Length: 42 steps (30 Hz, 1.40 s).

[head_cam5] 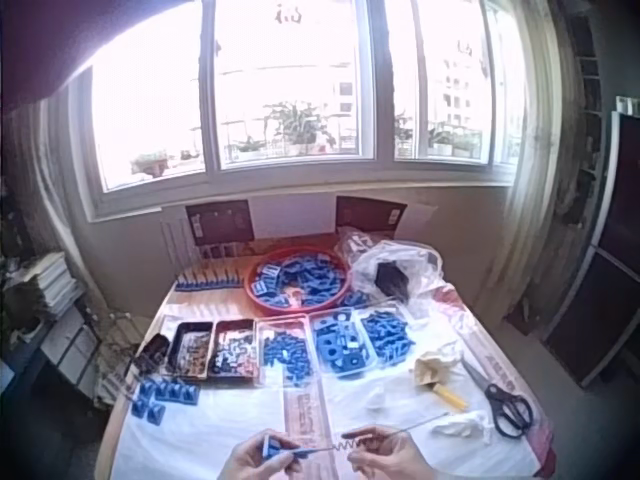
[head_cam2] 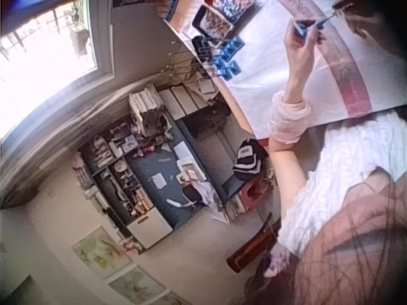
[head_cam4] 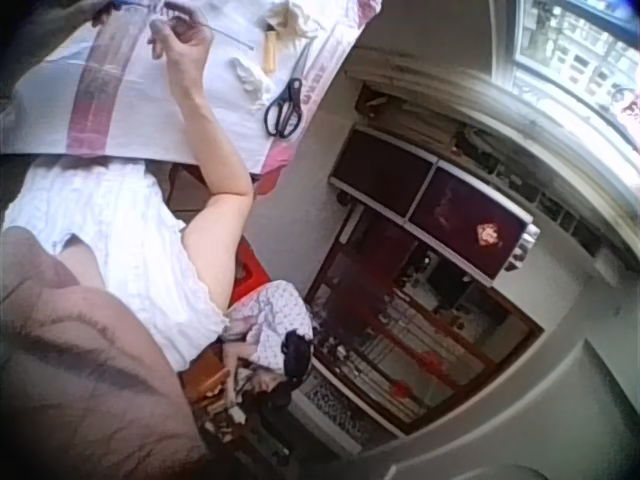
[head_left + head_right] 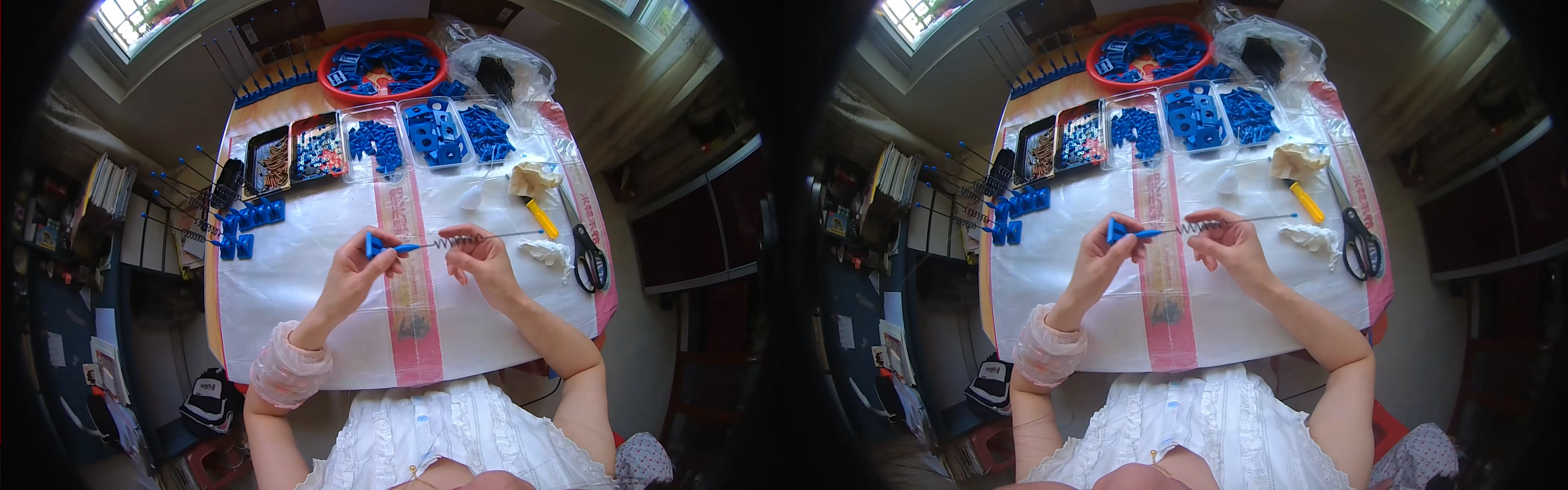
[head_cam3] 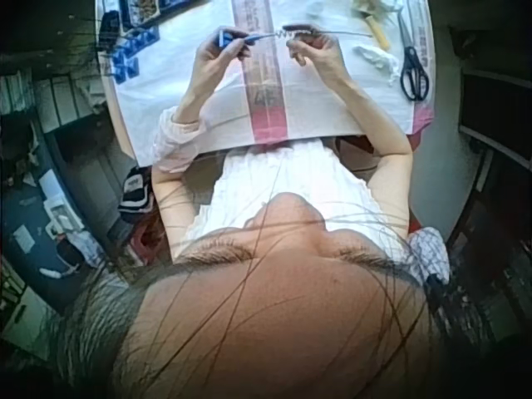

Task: Assembling electrical components onto blue plastic bases.

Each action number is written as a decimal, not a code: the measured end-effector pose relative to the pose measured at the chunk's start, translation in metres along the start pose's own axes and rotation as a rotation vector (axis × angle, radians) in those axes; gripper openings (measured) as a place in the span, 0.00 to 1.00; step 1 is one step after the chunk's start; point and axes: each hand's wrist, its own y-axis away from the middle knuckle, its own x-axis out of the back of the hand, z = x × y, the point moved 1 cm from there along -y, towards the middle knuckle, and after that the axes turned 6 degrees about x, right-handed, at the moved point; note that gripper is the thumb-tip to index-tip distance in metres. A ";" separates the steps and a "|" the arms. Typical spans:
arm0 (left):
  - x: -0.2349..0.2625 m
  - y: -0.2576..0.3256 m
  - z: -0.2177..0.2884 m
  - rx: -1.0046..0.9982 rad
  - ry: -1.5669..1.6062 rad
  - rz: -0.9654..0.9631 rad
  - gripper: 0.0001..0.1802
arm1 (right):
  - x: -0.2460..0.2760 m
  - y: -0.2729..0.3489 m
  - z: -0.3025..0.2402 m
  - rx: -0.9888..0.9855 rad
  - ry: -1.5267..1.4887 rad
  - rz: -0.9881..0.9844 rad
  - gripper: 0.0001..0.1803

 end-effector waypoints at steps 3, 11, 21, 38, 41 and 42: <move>0.022 0.001 0.019 -0.066 0.014 0.089 0.10 | 0.011 -0.004 -0.008 0.066 -0.122 0.063 0.15; 0.051 -0.002 0.025 -0.027 0.062 0.149 0.10 | 0.029 -0.011 -0.022 0.193 -0.247 0.325 0.10; 0.059 -0.010 0.014 0.050 0.095 0.151 0.10 | 0.033 -0.012 -0.020 0.219 -0.171 0.386 0.05; 0.054 -0.011 0.009 0.083 0.148 0.063 0.09 | 0.037 -0.008 -0.035 0.322 -0.166 0.388 0.04; 0.051 -0.010 0.006 0.105 0.164 0.058 0.10 | 0.037 -0.008 -0.037 0.336 -0.151 0.398 0.04; 0.050 -0.010 0.006 0.112 0.165 0.059 0.10 | 0.037 -0.008 -0.038 0.340 -0.144 0.403 0.04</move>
